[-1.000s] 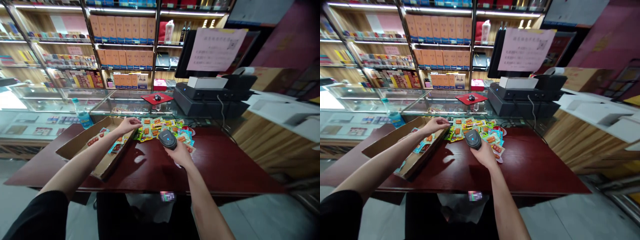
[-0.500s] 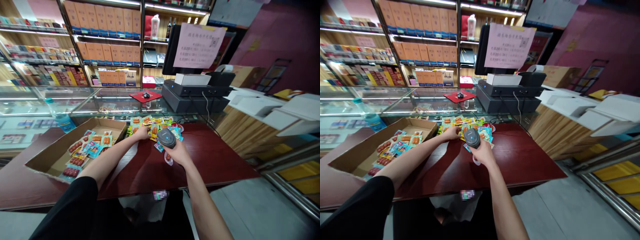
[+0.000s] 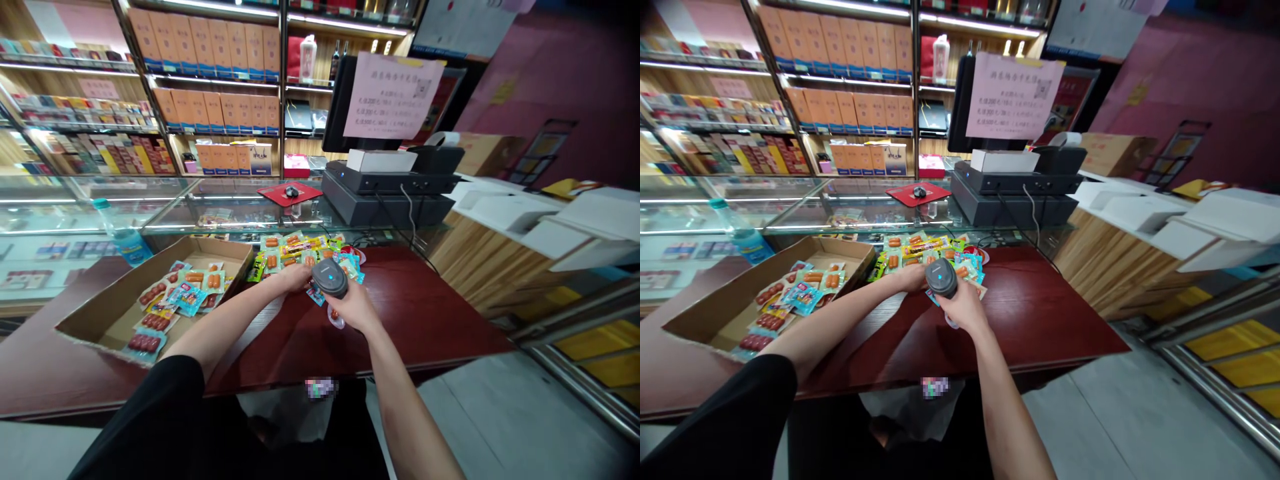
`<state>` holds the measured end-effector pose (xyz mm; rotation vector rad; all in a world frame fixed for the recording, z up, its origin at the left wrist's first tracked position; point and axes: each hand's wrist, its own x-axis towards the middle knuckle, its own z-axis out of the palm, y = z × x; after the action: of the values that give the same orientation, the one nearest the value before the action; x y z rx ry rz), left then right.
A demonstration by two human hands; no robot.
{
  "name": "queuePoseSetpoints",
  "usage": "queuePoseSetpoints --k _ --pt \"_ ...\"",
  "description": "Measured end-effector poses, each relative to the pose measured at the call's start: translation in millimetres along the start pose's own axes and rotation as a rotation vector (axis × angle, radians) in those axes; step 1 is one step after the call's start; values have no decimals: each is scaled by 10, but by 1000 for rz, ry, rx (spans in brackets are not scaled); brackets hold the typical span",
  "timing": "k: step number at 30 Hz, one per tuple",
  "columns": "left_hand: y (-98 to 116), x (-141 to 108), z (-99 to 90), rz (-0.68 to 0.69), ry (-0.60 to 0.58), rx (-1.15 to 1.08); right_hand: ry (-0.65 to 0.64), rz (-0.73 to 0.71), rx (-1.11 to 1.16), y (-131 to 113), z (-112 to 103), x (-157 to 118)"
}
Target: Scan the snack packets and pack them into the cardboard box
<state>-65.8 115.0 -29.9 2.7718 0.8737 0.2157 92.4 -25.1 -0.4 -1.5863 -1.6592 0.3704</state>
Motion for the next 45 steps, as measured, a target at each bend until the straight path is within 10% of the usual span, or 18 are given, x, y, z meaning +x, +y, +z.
queuePoseSetpoints --k 8,13,22,34,45 --pt "-166 -379 -364 -483 -391 -206 -24 -11 30 -109 39 -50" --pt "-391 -749 -614 -622 -198 -230 -58 -41 59 -205 170 -39" --pt "-233 -783 -278 -422 -91 52 -111 -88 62 -316 318 -26" --pt "-462 -937 -876 -581 690 -1498 -115 -45 63 -302 349 -42" --pt "-406 -889 -903 -589 607 -1712 -34 -22 80 -351 236 30"
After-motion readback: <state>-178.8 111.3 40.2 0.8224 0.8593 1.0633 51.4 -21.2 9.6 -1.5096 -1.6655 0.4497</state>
